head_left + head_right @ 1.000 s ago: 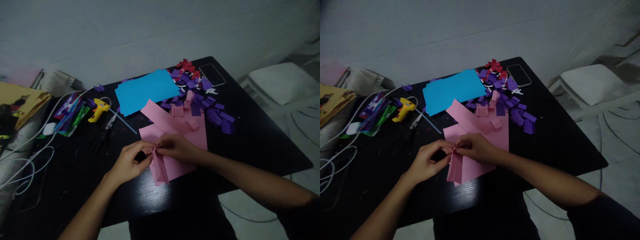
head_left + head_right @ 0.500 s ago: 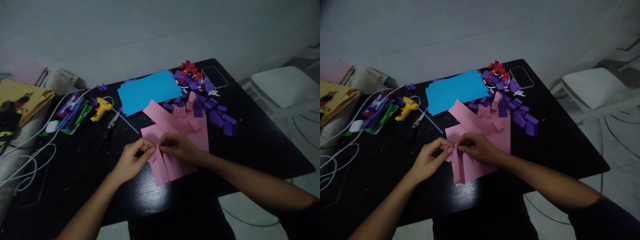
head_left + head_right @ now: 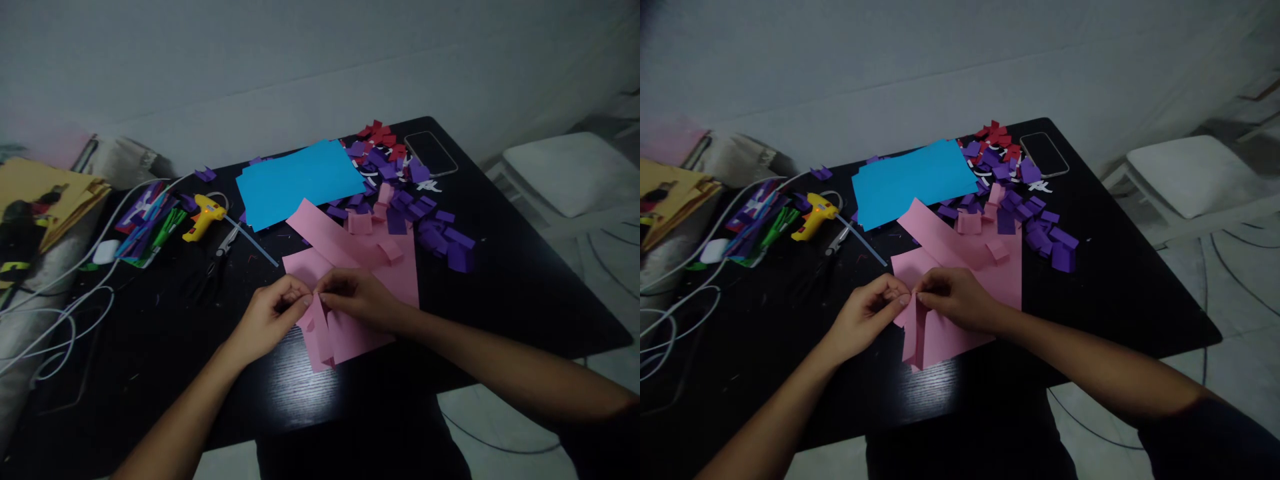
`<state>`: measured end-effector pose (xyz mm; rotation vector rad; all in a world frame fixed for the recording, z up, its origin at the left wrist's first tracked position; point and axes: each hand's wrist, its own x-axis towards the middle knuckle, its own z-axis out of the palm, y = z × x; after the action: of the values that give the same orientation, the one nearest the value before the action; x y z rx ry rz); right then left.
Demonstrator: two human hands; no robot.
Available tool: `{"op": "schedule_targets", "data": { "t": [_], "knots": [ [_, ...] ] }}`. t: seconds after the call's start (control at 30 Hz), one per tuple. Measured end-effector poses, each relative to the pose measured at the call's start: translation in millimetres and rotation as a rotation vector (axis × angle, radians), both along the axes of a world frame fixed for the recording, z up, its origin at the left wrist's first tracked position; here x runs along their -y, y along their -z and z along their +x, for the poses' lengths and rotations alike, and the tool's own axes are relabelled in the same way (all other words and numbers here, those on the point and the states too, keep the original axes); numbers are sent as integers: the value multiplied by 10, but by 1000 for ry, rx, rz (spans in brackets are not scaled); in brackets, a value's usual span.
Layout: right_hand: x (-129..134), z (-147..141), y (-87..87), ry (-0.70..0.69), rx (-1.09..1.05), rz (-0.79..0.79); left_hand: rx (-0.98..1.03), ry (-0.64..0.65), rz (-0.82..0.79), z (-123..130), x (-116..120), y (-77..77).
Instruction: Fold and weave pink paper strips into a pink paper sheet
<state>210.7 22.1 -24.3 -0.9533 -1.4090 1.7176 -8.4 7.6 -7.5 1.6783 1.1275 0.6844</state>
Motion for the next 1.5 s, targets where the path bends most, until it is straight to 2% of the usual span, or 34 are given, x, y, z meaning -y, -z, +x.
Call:
{"op": "schedule_targets", "data": {
  "t": [0.5,0.83,1.13,1.5],
  "knots": [
    [-16,14,-57,-1,-18,-17,41,14,-79,39,-20,-9],
    [-15,14,-41,23,17,-36,-6,8,-63,41,-3,15],
    [16,-1,-35,25,17,-25,22,15,-73,60,-14,-31],
    [8,-1,-23,27,41,-16,-30,2,-38,67,0,14]
  ]
}}
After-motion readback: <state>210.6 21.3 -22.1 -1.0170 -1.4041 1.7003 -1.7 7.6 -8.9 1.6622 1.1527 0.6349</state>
